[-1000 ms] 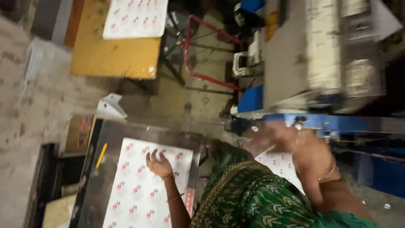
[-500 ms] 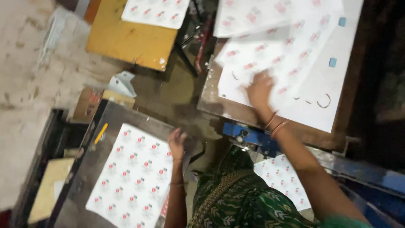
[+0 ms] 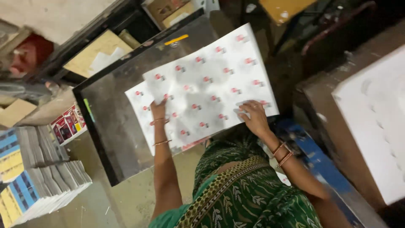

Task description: Operating a machine to process and collect printed paper sheets in an industrial workshop.

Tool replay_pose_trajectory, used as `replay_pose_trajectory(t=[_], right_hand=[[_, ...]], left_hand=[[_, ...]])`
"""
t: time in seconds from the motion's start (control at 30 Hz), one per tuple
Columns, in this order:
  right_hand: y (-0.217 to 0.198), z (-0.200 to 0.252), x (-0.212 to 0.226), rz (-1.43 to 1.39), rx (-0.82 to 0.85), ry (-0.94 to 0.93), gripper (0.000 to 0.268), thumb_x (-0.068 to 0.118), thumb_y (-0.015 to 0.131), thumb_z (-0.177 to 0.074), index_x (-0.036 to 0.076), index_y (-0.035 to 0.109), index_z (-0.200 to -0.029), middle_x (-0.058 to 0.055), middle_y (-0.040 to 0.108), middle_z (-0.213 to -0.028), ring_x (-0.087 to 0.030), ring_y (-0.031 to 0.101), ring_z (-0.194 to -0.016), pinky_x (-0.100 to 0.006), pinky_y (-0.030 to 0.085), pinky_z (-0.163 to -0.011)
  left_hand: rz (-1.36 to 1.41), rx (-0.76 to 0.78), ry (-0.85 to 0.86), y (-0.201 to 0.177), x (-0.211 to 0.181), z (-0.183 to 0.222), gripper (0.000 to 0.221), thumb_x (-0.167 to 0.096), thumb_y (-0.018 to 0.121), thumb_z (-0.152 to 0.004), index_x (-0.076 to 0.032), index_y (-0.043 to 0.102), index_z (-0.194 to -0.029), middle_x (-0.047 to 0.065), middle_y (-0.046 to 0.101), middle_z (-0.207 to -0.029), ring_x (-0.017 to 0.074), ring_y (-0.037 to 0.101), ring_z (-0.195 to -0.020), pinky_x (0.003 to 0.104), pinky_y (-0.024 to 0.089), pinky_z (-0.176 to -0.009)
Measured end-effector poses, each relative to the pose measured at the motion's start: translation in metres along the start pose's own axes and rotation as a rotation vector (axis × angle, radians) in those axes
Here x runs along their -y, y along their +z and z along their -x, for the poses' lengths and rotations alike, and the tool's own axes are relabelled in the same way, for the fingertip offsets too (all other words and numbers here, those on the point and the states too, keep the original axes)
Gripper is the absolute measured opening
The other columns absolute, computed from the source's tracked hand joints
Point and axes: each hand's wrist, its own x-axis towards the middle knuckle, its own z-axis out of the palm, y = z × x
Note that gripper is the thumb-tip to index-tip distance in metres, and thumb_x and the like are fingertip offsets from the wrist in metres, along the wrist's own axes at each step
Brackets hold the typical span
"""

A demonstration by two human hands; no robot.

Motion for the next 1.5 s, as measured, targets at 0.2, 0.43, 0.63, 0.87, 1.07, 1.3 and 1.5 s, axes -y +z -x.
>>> replay_pose_trajectory(t=[0.2,0.43,0.63,0.87,1.07,1.3,1.5], right_hand=[[0.105,-0.009,0.002,0.038,0.146,-0.035,0.044,0.026,0.078,-0.086,0.008,0.069,-0.125,-0.019,0.064,-0.135,-0.041,0.051,-0.131,-0.05,0.04,-0.109],[0.076,-0.035,0.037,0.275,0.129,0.139,0.109,0.021,0.094,-0.052,-0.003,0.045,-0.146,-0.027,0.061,-0.132,-0.041,0.057,-0.121,-0.049,0.044,-0.102],[0.113,-0.009,-0.001,0.46,0.216,0.448,0.096,0.03,0.088,-0.073,0.0,0.044,-0.153,-0.024,0.068,-0.122,-0.038,0.068,-0.108,-0.046,0.055,-0.089],[0.1,-0.011,0.007,0.406,0.215,0.54,0.082,0.031,0.085,-0.075,0.011,0.051,-0.147,-0.022,0.071,-0.112,-0.038,0.069,-0.104,-0.048,0.056,-0.086],[0.067,0.04,-0.011,0.163,-0.099,0.445,0.067,0.025,0.082,-0.077,0.012,0.058,-0.138,-0.02,0.068,-0.118,-0.042,0.067,-0.096,-0.049,0.055,-0.077],[-0.061,0.141,-0.081,-0.068,-0.615,0.609,0.004,0.01,0.073,-0.09,0.007,0.073,-0.091,-0.009,0.075,-0.09,-0.022,0.073,-0.082,-0.035,0.057,-0.074],[-0.313,0.253,-0.047,-0.163,-1.409,0.368,0.012,0.009,0.073,-0.105,-0.002,0.073,-0.1,-0.006,0.071,-0.091,-0.011,0.064,-0.081,-0.025,0.051,-0.073]], left_hand=[[-0.079,0.016,-0.301,-0.123,0.048,-0.033,0.041,-0.023,0.075,-0.087,0.006,0.071,-0.116,0.018,0.078,-0.101,0.0264,0.074,-0.087,0.039,0.055,-0.078],[-0.488,-0.177,-0.02,-0.13,0.128,-0.117,0.076,-0.021,0.076,-0.082,0.014,0.043,-0.141,0.038,0.062,-0.12,0.0551,0.062,-0.106,0.057,0.052,-0.083],[-0.553,0.311,0.068,-0.098,0.133,-0.183,0.036,-0.018,0.058,-0.096,-0.014,0.067,-0.13,0.027,0.065,-0.128,0.047,0.064,-0.113,0.051,0.053,-0.093],[-0.545,0.287,0.164,-0.089,0.131,-0.183,0.035,-0.014,0.055,-0.091,-0.014,0.073,-0.121,0.019,0.07,-0.127,0.0425,0.068,-0.116,0.048,0.054,-0.098],[-0.774,0.047,0.087,-0.01,-0.011,-0.065,0.043,-0.029,0.069,-0.099,-0.016,0.063,-0.14,0.019,0.053,-0.144,0.0403,0.046,-0.138,0.059,0.04,-0.108],[-0.414,0.29,0.713,0.148,-0.139,0.105,0.048,-0.015,0.073,-0.083,-0.012,0.064,-0.13,0.018,0.053,-0.142,0.042,0.049,-0.13,0.059,0.041,-0.101],[-0.292,0.412,0.768,0.227,-0.158,0.125,0.042,-0.012,0.07,-0.084,-0.002,0.063,-0.124,0.027,0.057,-0.138,0.048,0.054,-0.125,0.055,0.043,-0.105]])
